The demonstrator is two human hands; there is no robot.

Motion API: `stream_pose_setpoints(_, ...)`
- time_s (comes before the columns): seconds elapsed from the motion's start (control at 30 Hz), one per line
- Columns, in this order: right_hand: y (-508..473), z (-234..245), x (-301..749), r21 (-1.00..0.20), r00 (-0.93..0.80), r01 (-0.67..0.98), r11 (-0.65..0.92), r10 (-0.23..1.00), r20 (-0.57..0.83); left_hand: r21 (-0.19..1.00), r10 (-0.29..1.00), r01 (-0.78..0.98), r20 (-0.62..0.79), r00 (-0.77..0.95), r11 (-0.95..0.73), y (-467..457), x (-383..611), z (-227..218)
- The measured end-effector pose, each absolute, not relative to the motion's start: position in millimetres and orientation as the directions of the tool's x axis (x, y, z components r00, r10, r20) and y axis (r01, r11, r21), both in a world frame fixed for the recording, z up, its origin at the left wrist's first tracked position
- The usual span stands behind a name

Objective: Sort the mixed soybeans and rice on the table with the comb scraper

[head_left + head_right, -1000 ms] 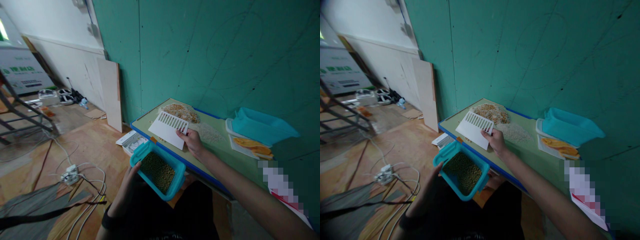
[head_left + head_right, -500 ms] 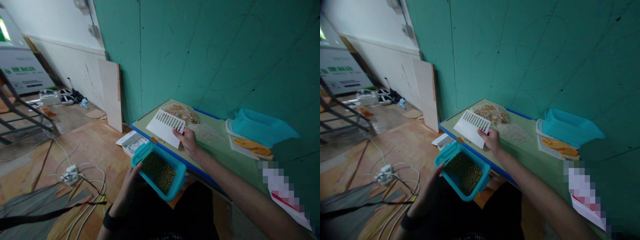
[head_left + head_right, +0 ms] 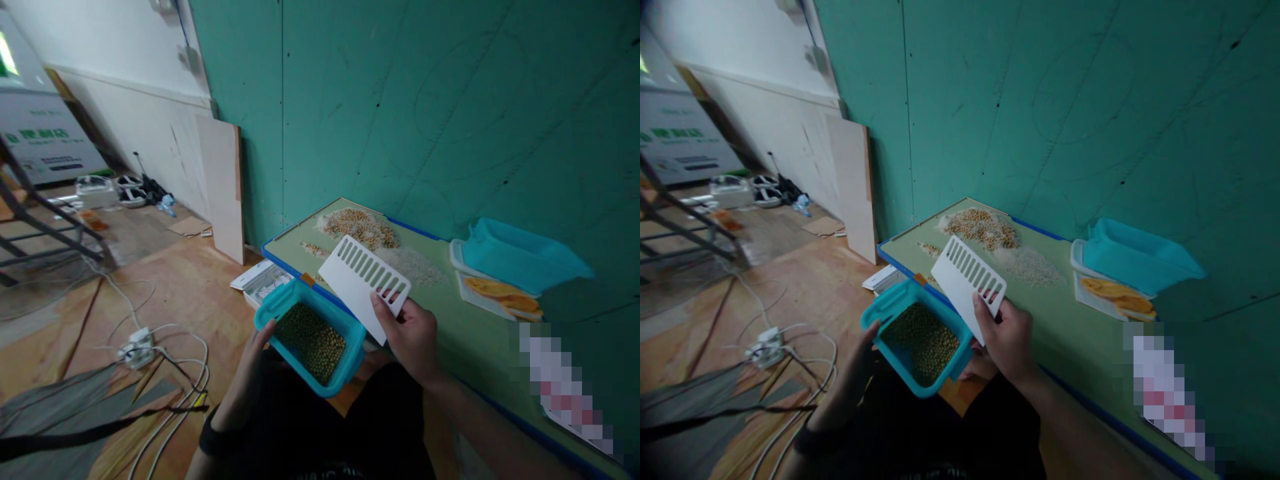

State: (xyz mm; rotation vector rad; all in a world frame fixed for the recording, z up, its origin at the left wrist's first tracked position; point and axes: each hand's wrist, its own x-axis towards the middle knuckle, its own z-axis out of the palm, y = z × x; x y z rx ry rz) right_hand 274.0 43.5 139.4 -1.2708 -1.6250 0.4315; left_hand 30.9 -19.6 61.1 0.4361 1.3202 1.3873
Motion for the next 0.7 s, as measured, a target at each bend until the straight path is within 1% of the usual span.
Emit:
stream_pose_setpoints(0.1, 46.4, 136.4, 271.7, -0.722, 0.011, 0.558, 0.410, 0.866, 0.500, 0.808, 0.803, -0.474, -0.519, -0.294, 0.349, -17.5, 26.3, 64.4)
stream_pose_setpoints(0.17, 48.5, 136.1, 271.3, -0.710, -0.004, 0.570, 0.414, 0.865, 0.501, 0.794, 0.796, -0.484, -0.538, -0.276, 0.368, -18.0, 23.3, 65.4)
stream_pose_setpoints(0.37, 48.5, 139.0, 268.7, -0.713, -0.008, 0.567, 0.412, 0.869, 0.496, 0.854, 0.879, -0.451, -0.402, -0.256, 0.259, -28.7, 17.4, 62.6)
stream_pose_setpoints(0.6, 52.2, 137.5, 263.8, -0.699, -0.040, 0.576, 0.424, 0.869, 0.493, 0.884, 0.914, -0.402, -0.345, -0.212, 0.240, -29.7, 8.8, 58.9)
stream_pose_setpoints(0.7, 53.7, 139.0, 260.7, -0.677, -0.046, 0.592, 0.437, 0.857, 0.513, 0.876, 0.899, -0.387, -0.387, -0.204, 0.289, -27.9, 7.5, 58.7)
